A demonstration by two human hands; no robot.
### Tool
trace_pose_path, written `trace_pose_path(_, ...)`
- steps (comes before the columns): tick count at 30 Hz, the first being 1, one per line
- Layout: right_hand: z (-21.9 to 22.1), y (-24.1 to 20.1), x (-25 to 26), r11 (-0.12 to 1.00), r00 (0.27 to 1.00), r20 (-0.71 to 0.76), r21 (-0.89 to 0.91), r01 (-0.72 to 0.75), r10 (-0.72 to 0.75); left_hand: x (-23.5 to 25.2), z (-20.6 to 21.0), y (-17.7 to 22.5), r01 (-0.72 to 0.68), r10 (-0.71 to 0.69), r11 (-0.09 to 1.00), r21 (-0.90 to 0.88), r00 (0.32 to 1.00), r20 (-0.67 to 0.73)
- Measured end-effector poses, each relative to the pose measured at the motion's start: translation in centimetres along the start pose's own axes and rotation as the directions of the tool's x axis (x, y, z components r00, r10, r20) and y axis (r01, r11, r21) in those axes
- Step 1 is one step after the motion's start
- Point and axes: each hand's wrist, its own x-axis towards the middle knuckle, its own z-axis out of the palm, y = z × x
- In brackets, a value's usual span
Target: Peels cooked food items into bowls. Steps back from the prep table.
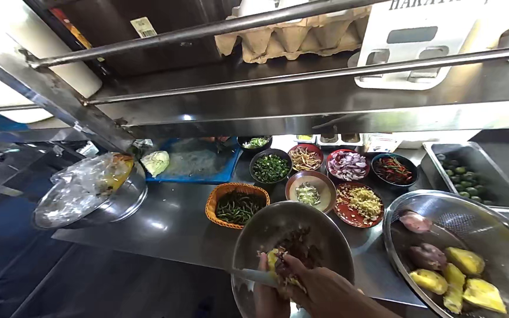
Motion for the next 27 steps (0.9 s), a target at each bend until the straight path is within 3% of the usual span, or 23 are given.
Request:
trace_pose_path(3, 0.9, 0.8, 0.9, 0.999, 0.997, -0.074, 0.048, 0.024, -0.021, -0.3, 0.5, -0.3, -0.004, 0.009, 0.999, 0.052, 0.995, -0.102)
trace_pose_path(6, 1.0, 1.4, 1.8, 0.978, 0.991, -0.127, 0.206, -0.025, 0.052, 0.2, 1.1, -0.6, 0.055, -0.024, 0.992, 0.117, 0.968, -0.25)
trace_pose_path(9, 0.4, 2.0, 1.5, 0.945, 0.987, -0.147, 0.327, -0.015, 0.067, 0.4, 1.0, -0.5, 0.091, -0.073, 0.993, 0.076, 0.974, -0.216)
trace_pose_path(14, 0.6, 0.7, 1.2, 0.974, 0.995, -0.078, 0.222, -0.04, 0.059, 0.0, 0.6, -1.2, -0.073, 0.083, 0.991, 0.115, 0.993, -0.085)
trace_pose_path(16, 0.8, 1.6, 2.1, 0.935, 0.992, -0.099, 0.353, -0.033, 0.072, 0.4, 0.2, -1.2, -0.076, 0.088, 0.983, 0.169, 0.994, -0.065)
trace_pose_path(19, 2.1, 3.8, 3.4, 0.734, 0.983, -0.125, 0.679, -0.013, 0.133, 0.6, 0.1, -0.7, -0.022, 0.033, 0.988, 0.154, 0.997, -0.07)
trace_pose_path(21, 2.8, 3.6, 3.2, 0.596, 0.986, -0.101, 0.803, 0.004, 0.13, 0.3, 0.8, -0.5, -0.016, 0.034, 0.987, 0.158, 0.994, -0.108)
trace_pose_path(23, 2.9, 3.0, 2.6, 0.468, 0.995, -0.027, 0.884, -0.022, 0.098, -0.1, 1.3, -0.7, -0.067, 0.105, 0.946, 0.316, 0.989, -0.102)
trace_pose_path(25, 2.9, 2.8, 2.3, 0.293, 0.996, 0.04, 0.954, -0.063, 0.085, -0.8, 1.0, -0.2, -0.222, 0.227, 0.807, 0.547, 0.972, 0.059)
trace_pose_path(27, 2.9, 3.0, 2.1, 0.19, 0.996, 0.046, 0.98, -0.059, 0.076, -1.8, 0.4, 1.3, -0.411, 0.338, 0.575, 0.708, 0.907, 0.252)
